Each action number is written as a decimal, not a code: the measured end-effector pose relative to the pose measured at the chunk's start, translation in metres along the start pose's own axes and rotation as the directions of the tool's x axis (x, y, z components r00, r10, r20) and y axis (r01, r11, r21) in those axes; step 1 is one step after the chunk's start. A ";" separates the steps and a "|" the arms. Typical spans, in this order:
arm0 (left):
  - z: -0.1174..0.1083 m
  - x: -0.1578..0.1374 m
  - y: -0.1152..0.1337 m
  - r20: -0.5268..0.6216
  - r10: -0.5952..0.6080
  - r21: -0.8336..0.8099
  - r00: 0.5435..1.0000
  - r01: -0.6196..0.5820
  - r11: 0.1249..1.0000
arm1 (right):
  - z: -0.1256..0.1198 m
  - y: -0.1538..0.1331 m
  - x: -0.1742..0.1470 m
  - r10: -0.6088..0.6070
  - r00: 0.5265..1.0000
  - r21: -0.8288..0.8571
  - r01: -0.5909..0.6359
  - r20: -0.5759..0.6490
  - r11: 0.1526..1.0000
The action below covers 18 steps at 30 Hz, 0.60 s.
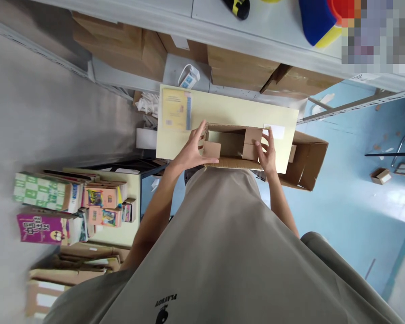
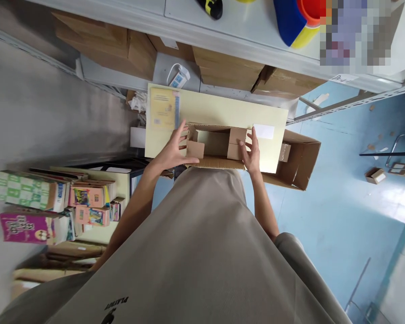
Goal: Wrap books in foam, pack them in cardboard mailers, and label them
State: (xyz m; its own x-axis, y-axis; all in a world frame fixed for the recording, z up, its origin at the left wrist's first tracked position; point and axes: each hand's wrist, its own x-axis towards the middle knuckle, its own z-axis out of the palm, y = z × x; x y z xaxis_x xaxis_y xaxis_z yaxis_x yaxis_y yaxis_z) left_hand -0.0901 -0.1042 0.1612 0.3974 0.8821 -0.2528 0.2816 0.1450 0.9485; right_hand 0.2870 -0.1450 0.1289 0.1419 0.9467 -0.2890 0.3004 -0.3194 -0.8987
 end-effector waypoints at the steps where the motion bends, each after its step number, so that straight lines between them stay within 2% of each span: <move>1: 0.000 -0.001 0.002 0.005 0.004 0.025 1.000 -0.005 1.000 | -0.001 -0.004 -0.002 -0.013 1.000 -0.007 0.013 0.013 1.000; 11: 0.002 -0.016 0.004 0.085 -0.053 0.047 0.995 0.050 0.998 | -0.027 -0.017 -0.005 -0.065 0.967 0.074 0.048 0.247 0.996; 15: 0.006 -0.012 0.004 -0.023 -0.063 0.119 0.998 0.065 0.991 | -0.031 -0.017 -0.005 -0.050 0.945 0.122 0.011 0.323 0.993; 18: 0.013 -0.001 0.001 -0.155 -0.062 0.175 0.986 0.090 0.981 | -0.029 -0.015 -0.006 -0.064 0.947 0.148 0.017 0.315 0.989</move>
State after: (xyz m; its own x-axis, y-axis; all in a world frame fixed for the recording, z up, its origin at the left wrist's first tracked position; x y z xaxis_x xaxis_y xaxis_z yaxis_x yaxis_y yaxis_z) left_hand -0.0793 -0.1104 0.1596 0.2385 0.9303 -0.2787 0.4644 0.1428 0.8740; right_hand 0.3091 -0.1468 0.1538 -0.1823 0.9296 -0.3202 0.1598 -0.2933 -0.9426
